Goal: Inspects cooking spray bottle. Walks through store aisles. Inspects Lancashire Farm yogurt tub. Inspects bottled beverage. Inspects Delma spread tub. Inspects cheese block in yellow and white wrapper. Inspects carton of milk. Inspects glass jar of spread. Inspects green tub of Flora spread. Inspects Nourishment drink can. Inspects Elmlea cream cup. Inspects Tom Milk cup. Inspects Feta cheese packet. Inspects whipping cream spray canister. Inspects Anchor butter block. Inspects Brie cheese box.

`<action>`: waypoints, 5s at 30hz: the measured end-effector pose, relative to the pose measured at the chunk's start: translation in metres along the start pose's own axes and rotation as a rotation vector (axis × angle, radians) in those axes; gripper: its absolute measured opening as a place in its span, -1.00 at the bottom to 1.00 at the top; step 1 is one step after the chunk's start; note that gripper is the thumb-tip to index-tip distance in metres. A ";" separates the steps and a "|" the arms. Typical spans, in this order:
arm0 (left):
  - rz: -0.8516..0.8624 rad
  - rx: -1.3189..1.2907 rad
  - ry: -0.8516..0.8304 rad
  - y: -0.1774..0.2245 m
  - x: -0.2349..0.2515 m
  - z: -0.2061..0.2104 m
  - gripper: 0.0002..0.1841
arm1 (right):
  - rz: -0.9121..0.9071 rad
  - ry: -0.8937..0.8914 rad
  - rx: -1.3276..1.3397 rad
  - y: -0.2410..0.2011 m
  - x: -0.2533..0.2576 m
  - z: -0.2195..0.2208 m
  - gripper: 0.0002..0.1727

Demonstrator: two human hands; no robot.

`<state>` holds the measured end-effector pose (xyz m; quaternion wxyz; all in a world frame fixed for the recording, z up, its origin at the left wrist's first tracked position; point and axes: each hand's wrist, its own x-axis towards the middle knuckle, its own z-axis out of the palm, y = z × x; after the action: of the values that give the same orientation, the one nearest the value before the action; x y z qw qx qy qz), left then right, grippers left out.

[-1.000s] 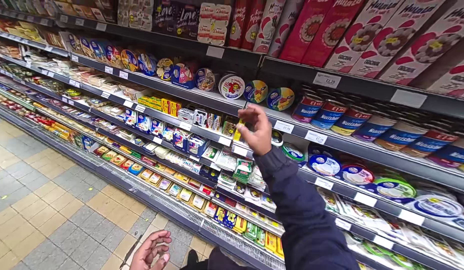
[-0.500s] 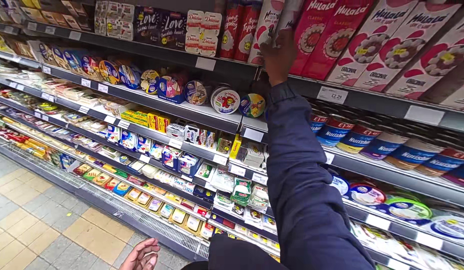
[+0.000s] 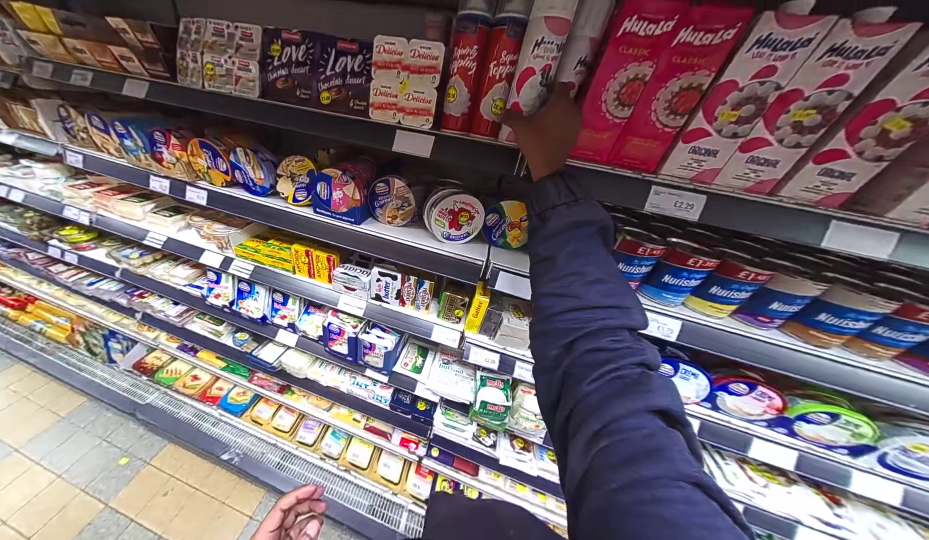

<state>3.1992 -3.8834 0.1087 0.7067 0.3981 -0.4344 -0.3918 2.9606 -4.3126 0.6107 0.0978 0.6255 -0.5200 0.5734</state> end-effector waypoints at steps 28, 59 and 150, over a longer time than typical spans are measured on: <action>-0.034 0.024 0.011 0.043 -0.024 -0.088 -0.59 | 0.125 0.018 0.183 -0.016 -0.003 -0.004 -0.20; 0.148 -0.024 -0.375 0.091 0.001 -0.057 0.02 | 0.256 -0.861 0.709 -0.069 -0.562 -0.094 -0.09; -0.278 -0.165 -0.564 0.026 -0.043 -0.047 0.30 | 0.637 -1.053 0.962 -0.015 -0.642 -0.140 0.23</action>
<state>3.2347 -3.8246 0.1045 0.5282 0.2705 -0.5213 -0.6132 3.0128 -3.8595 0.1368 -0.6132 0.6095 -0.3467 0.3637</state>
